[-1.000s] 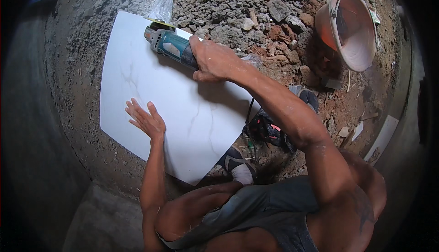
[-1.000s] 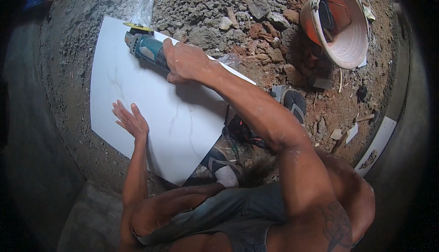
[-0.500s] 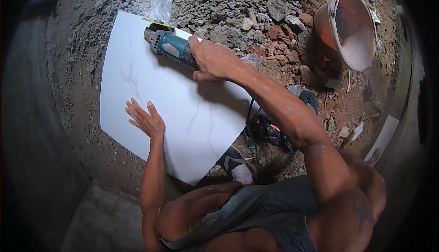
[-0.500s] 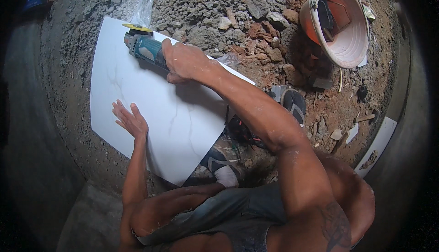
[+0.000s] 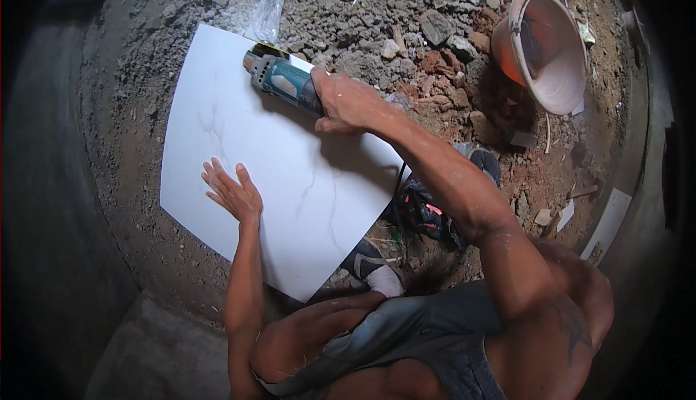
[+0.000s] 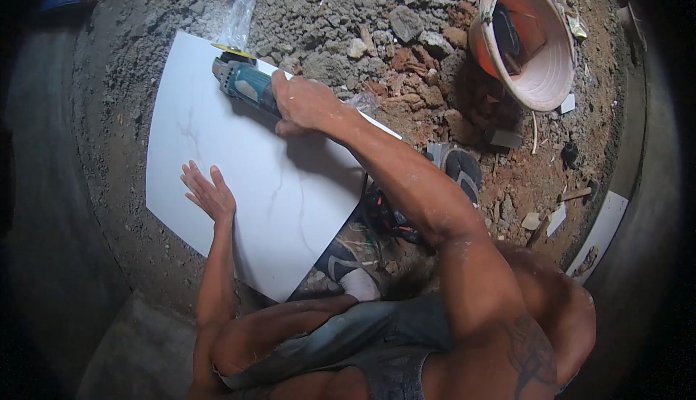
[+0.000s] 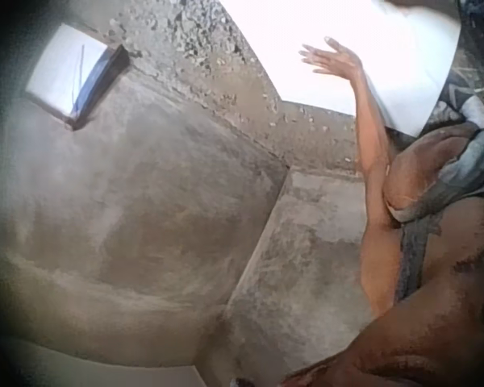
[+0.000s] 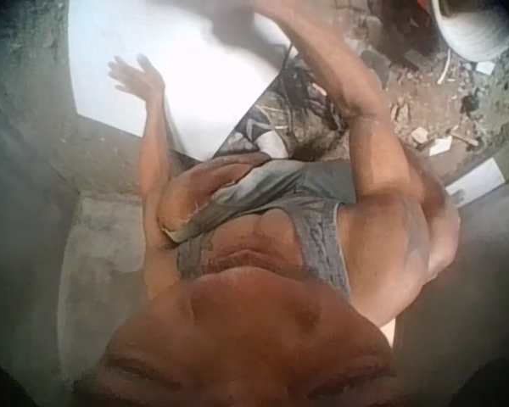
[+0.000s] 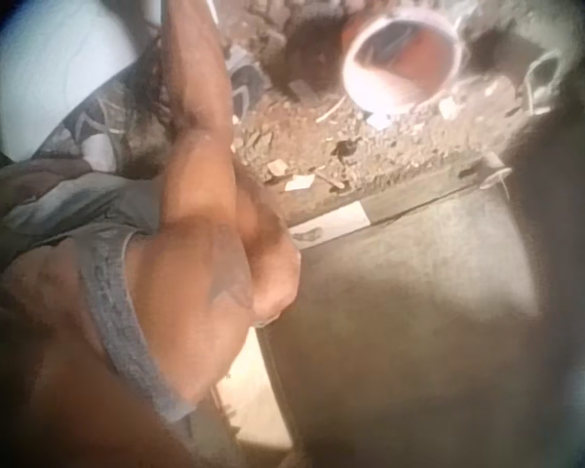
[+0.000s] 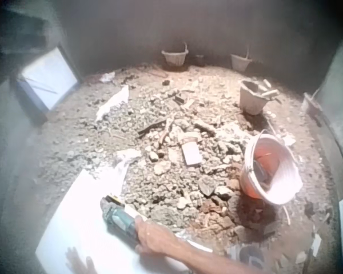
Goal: The person uses an angle grinder to cut a tile, then scoops mortar from a bucket using a trowel and spreads it across the back of the tile.
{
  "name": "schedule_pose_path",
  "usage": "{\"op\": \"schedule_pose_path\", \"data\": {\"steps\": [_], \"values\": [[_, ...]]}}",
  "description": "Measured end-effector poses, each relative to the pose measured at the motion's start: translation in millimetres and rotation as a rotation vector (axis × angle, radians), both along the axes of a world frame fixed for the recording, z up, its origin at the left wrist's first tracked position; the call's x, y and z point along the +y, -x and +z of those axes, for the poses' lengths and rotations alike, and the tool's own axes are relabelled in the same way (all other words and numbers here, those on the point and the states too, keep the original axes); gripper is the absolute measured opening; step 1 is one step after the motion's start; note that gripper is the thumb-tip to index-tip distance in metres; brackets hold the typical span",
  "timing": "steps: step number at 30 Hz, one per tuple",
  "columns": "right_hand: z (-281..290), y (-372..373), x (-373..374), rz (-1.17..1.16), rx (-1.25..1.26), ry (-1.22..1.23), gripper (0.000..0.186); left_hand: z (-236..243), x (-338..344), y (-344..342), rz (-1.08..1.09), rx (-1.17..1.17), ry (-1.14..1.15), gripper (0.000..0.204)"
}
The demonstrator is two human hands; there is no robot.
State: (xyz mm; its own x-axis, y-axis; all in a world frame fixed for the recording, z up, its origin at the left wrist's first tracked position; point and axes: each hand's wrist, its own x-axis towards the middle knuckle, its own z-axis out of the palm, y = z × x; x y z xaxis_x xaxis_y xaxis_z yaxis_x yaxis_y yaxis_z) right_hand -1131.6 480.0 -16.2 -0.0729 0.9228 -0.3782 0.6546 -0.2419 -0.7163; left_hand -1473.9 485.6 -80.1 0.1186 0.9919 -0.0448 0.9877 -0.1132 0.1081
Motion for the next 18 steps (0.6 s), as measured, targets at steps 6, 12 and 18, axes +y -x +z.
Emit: {"op": "schedule_pose_path", "data": {"steps": [6,12,18], "values": [[14,8,-20,-0.012,-0.101,-0.125,0.068,33,-21,-53,0.021,-0.483,0.113,0.063],[47,58,-58,-0.035,0.04,-0.131,0.065,91,-47,-130,0.003,-1.466,0.209,0.078],[62,84,-90,-0.191,0.174,-0.184,0.061,113,-73,-153,0.035,-1.584,0.196,0.076]]}}
